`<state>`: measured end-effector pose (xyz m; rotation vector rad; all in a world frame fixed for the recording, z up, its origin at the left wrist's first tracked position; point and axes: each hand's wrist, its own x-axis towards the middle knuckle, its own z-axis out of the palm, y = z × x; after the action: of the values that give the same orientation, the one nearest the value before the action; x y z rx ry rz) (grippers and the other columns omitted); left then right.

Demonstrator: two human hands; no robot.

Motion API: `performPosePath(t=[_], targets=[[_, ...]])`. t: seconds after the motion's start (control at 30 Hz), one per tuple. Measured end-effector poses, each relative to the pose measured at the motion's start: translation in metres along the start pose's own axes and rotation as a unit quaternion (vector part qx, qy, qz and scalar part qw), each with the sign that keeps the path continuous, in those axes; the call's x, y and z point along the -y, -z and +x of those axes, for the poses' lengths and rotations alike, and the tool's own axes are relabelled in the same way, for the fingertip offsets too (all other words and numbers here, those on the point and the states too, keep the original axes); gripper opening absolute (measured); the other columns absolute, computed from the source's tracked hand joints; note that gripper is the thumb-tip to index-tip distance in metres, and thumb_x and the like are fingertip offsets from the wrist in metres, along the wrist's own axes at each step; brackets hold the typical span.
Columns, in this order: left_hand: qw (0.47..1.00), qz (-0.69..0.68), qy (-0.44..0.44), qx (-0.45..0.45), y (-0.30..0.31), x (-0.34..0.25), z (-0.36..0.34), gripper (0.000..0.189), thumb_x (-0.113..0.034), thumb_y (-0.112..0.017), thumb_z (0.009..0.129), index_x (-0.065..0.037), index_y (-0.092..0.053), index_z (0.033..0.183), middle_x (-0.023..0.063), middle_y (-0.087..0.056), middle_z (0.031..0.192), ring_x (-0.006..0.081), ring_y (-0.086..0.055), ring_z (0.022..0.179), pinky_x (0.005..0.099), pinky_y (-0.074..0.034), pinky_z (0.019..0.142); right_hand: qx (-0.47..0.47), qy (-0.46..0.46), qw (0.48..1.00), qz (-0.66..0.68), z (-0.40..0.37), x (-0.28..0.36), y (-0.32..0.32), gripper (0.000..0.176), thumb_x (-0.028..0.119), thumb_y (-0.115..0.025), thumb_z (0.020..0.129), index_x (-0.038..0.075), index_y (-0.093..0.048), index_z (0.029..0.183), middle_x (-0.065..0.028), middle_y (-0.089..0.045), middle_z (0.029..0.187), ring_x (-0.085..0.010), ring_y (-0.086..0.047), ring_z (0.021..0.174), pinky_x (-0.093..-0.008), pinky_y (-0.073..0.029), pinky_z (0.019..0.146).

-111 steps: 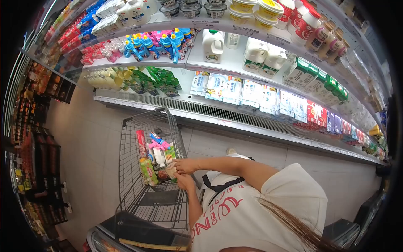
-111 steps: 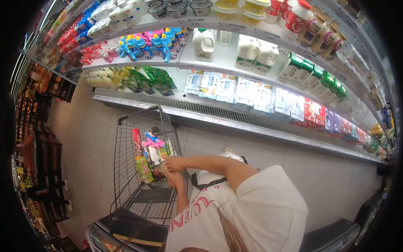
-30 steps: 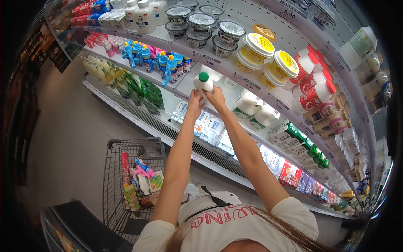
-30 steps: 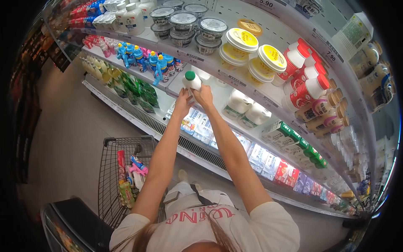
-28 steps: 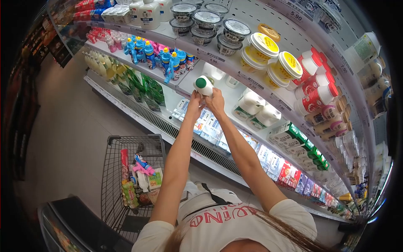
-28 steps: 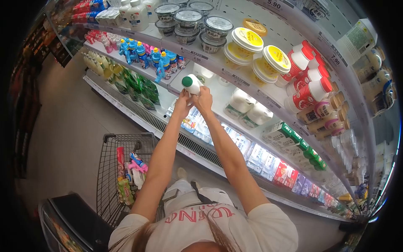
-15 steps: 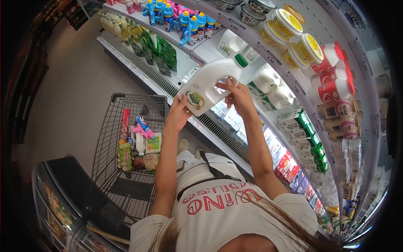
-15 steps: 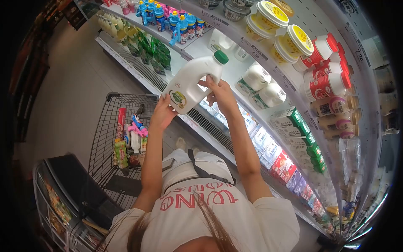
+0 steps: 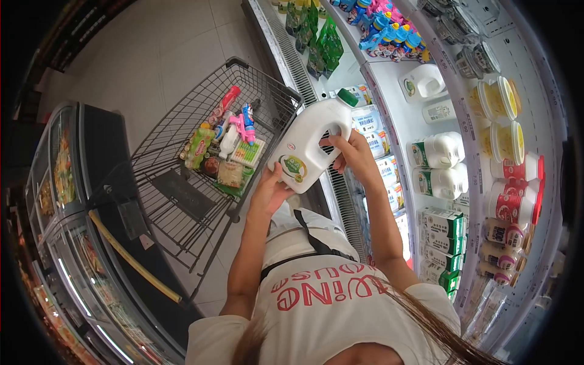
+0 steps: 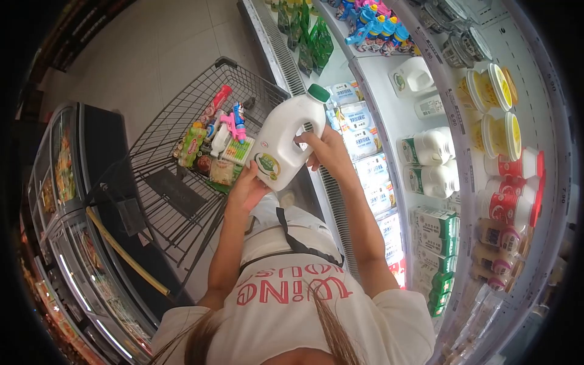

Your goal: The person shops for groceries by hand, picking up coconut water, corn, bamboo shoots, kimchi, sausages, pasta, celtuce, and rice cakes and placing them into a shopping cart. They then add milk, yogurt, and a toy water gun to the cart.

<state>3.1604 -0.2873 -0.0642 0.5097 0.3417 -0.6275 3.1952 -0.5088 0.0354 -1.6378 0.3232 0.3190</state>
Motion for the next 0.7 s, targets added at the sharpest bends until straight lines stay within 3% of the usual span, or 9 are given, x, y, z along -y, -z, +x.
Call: performPosePath(t=[0.13,0.2,0.3,0.4,0.43,0.5,0.57,0.63,0.7], targets=[[0.996,-0.046,-0.073,0.018,0.017,-0.031,0.036,0.054,-0.038,-0.052,0.095,-0.017,-0.032,0.141,0.0053,-0.042,0.136,0.0242,-0.043,0.126,0.0492,-0.039,0.101,-0.037,0.033,0.999,0.002,0.029,0.018,-0.047,0.028,0.022,-0.058,0.090,-0.002,-0.064,0.104,-0.0072,-0.063,0.071,-0.0085,-0.057,0.047,-0.0213,-0.047,0.040],[0.993,-0.045,-0.111,0.022,0.024,-0.055,0.066,0.054,-0.040,-0.050,0.095,-0.017,-0.032,0.141,0.0044,-0.043,0.135,0.0236,-0.043,0.126,0.0477,-0.040,0.101,-0.020,0.063,0.998,0.000,0.058,0.025,-0.067,0.028,0.018,-0.060,0.085,-0.005,-0.060,0.102,-0.0110,-0.064,0.072,-0.0135,-0.062,0.052,-0.0260,-0.052,0.045],[0.990,-0.098,-0.096,0.012,0.080,-0.076,0.132,0.055,-0.039,-0.056,0.093,-0.017,-0.036,0.140,0.0040,-0.043,0.138,0.0243,-0.041,0.128,0.0478,-0.036,0.102,-0.002,0.067,0.997,-0.035,0.128,0.001,-0.096,0.034,0.016,-0.063,0.081,-0.007,-0.058,0.105,-0.0152,-0.067,0.078,-0.0169,-0.065,0.057,-0.0281,-0.054,0.050],[0.983,-0.060,-0.108,-0.133,0.111,-0.081,0.184,0.052,-0.038,-0.055,0.093,-0.027,-0.035,0.140,-0.0025,-0.038,0.141,0.0209,-0.035,0.132,0.0471,-0.035,0.098,0.002,0.044,0.992,-0.119,0.203,-0.034,-0.131,0.040,0.017,-0.064,0.076,-0.006,-0.058,0.108,-0.0184,-0.068,0.080,-0.0201,-0.067,0.058,-0.0313,-0.055,0.054],[0.979,-0.045,-0.080,-0.180,0.119,-0.084,0.200,0.054,-0.035,-0.053,0.094,-0.034,-0.031,0.143,-0.0070,-0.033,0.144,0.0183,-0.031,0.132,0.0483,-0.029,0.100,-0.004,0.045,0.988,-0.151,0.230,-0.054,-0.141,0.040,0.017,-0.065,0.076,-0.007,-0.058,0.108,-0.0188,-0.068,0.080,-0.0208,-0.068,0.059,-0.0316,-0.056,0.055],[0.976,0.007,-0.064,-0.207,0.146,-0.084,0.239,0.058,-0.030,-0.050,0.095,-0.033,-0.025,0.146,-0.0065,-0.031,0.146,0.0179,-0.034,0.129,0.0485,-0.026,0.102,-0.015,0.048,0.976,-0.212,0.283,-0.097,-0.158,0.042,0.017,-0.066,0.076,-0.007,-0.058,0.109,-0.0196,-0.068,0.079,-0.0222,-0.069,0.062,-0.0322,-0.056,0.056],[0.978,0.029,-0.044,-0.201,0.160,-0.095,0.263,0.066,-0.017,-0.044,0.095,-0.032,-0.013,0.151,-0.0058,-0.029,0.149,0.0172,-0.034,0.129,0.0498,-0.020,0.106,-0.027,0.083,0.962,-0.259,0.322,-0.133,-0.171,0.044,0.019,-0.065,0.074,-0.004,-0.058,0.110,-0.0242,-0.067,0.085,-0.0343,-0.067,0.074,-0.0399,-0.053,0.068],[0.975,0.034,-0.053,-0.211,0.171,-0.103,0.286,0.067,-0.015,-0.043,0.095,-0.031,-0.012,0.151,-0.0055,-0.030,0.149,0.0169,-0.033,0.130,0.0484,-0.022,0.105,-0.032,0.092,0.953,-0.288,0.344,-0.142,-0.179,0.044,0.018,-0.065,0.072,-0.003,-0.058,0.110,-0.0276,-0.065,0.090,-0.0446,-0.062,0.090,-0.0465,-0.050,0.078],[0.977,0.033,-0.065,-0.198,0.190,-0.112,0.309,0.070,-0.010,-0.043,0.094,-0.030,-0.009,0.152,-0.0036,-0.033,0.148,0.0166,-0.036,0.130,0.0436,-0.027,0.103,-0.027,0.113,0.948,-0.298,0.367,-0.154,-0.186,0.043,0.018,-0.065,0.072,-0.002,-0.058,0.110,-0.0274,-0.065,0.090,-0.0438,-0.063,0.090,-0.0461,-0.050,0.079]])
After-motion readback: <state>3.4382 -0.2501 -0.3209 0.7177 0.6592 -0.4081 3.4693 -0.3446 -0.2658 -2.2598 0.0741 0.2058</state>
